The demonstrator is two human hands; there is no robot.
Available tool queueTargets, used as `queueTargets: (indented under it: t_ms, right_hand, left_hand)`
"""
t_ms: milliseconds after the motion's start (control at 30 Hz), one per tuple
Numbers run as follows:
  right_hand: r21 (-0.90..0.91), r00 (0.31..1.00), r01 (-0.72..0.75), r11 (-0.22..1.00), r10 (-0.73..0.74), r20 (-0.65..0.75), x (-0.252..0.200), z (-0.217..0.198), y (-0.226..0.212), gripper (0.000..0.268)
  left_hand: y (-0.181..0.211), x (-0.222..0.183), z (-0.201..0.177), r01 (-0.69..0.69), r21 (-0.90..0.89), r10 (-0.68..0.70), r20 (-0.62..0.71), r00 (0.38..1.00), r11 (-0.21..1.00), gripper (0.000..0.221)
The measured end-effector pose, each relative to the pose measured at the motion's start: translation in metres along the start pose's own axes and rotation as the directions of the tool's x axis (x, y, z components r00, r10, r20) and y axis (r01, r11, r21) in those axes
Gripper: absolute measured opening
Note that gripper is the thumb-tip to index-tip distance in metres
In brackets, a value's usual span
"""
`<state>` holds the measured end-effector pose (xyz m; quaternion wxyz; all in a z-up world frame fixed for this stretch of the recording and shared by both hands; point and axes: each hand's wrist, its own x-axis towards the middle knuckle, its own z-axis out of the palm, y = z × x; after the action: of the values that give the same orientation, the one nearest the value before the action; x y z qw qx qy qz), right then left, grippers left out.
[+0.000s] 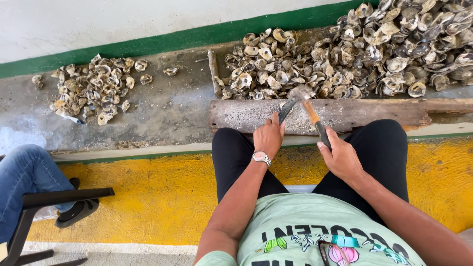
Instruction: Cleaning and processing oyster shells using a small hammer and knife on a wooden block.
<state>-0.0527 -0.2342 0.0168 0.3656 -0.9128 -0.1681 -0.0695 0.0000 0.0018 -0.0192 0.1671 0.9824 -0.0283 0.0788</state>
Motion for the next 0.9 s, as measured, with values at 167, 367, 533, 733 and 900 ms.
queueTargets:
  t_ms: [167, 367, 533, 733, 900]
  right_hand:
    - [-0.082, 0.938, -0.295, 0.952, 0.305, 0.165, 0.014, -0.016, -0.034, 0.057]
    - [0.015, 0.998, -0.063, 0.998, 0.063, 0.010, 0.005, -0.005, -0.013, 0.054]
    - [-0.060, 0.976, -0.171, 0.984, 0.177, 0.126, 0.013, 0.001, -0.002, 0.055]
    - [0.087, 0.859, -0.499, 0.862, 0.480, 0.178, 0.051, -0.011, 0.004, 0.045]
    - [-0.388, 0.857, -0.432, 0.814, 0.505, 0.105, 0.117, -0.017, 0.068, 0.054]
  left_hand:
    - [0.000, 0.002, 0.000, 0.030, -0.006, -0.030, 0.080, 0.996, 1.000, 0.045]
    - [0.001, 0.002, -0.005, 0.035, -0.011, -0.034, 0.078, 0.996, 0.999, 0.048]
    - [-0.005, 0.004, 0.006, -0.002, -0.026, 0.002, -0.013, 1.000, 1.000, 0.045]
    - [-0.008, -0.005, 0.007, 0.034, -0.142, -0.039, -0.030, 0.999, 0.989, 0.046]
    - [-0.006, -0.010, 0.015, 0.080, -0.170, -0.083, -0.007, 0.997, 0.982, 0.047]
